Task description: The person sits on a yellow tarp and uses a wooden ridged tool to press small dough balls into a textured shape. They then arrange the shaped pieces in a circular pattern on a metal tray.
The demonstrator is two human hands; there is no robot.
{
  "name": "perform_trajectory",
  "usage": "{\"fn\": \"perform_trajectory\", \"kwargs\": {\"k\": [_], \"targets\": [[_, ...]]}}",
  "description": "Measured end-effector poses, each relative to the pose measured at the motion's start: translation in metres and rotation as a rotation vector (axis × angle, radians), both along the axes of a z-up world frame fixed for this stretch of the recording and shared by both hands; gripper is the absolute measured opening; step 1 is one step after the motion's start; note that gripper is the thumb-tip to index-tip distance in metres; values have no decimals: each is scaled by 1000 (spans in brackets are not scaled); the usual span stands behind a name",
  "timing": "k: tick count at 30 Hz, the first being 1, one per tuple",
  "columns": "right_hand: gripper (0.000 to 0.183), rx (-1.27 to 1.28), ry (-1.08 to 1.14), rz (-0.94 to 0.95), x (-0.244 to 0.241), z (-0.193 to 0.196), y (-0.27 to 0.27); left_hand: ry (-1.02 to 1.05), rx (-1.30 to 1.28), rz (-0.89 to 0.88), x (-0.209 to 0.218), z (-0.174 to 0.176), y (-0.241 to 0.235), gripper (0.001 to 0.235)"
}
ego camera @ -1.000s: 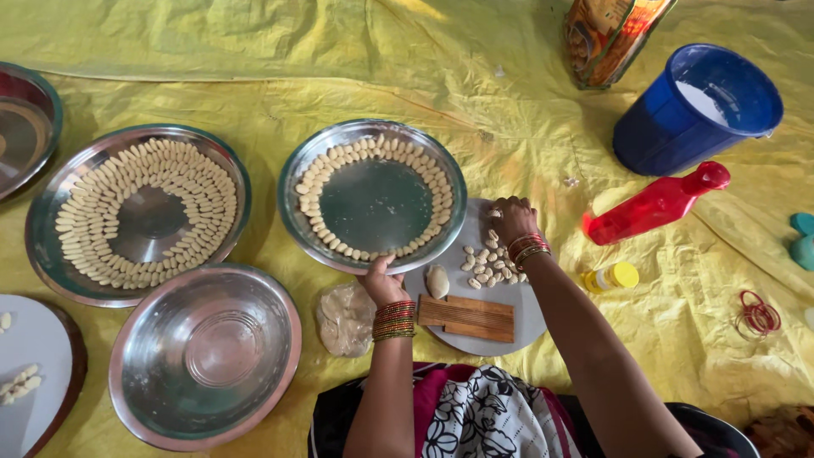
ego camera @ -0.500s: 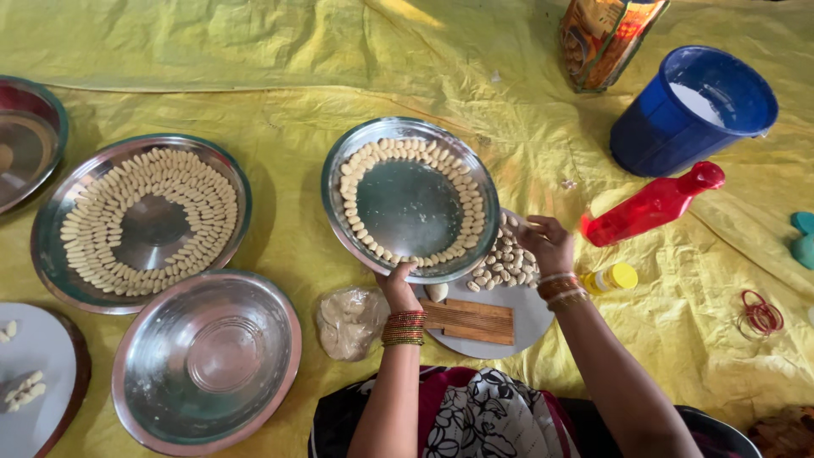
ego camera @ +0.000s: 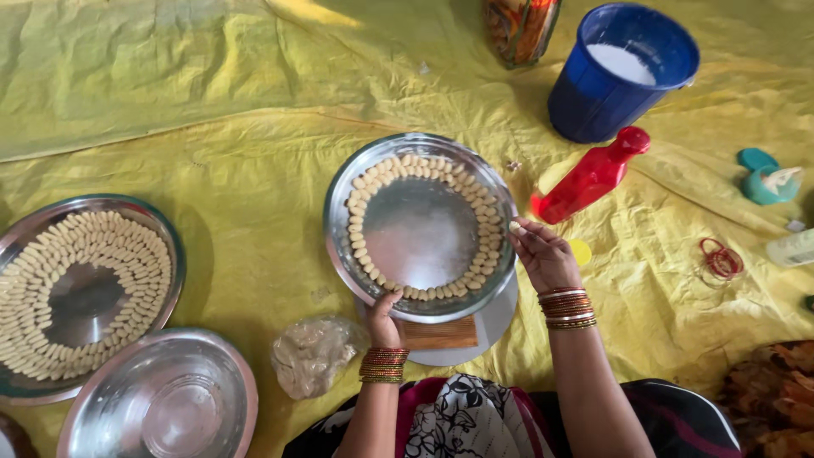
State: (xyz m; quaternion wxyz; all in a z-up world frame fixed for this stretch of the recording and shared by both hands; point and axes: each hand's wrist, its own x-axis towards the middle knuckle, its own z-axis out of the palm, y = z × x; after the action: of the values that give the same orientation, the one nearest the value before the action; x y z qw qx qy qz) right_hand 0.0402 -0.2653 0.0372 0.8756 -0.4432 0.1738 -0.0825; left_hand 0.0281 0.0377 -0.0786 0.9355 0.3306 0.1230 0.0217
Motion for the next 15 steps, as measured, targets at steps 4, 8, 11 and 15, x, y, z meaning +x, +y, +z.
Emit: {"fn": "perform_trajectory", "kwargs": {"k": [4, 8, 11, 15], "targets": [[19, -33, -41, 79, -3, 9, 6, 8, 114, -41, -7, -5, 4, 35], [18, -65, -23, 64, -4, 12, 9, 125, 133, -88, -14, -9, 2, 37], [19, -85, 19, 55, -3, 18, 15, 184, 180, -106, -24, -14, -7, 43], [18, -133, 57, 74, -7, 24, 23, 156, 109, -293, -32, -23, -21, 53]]}}
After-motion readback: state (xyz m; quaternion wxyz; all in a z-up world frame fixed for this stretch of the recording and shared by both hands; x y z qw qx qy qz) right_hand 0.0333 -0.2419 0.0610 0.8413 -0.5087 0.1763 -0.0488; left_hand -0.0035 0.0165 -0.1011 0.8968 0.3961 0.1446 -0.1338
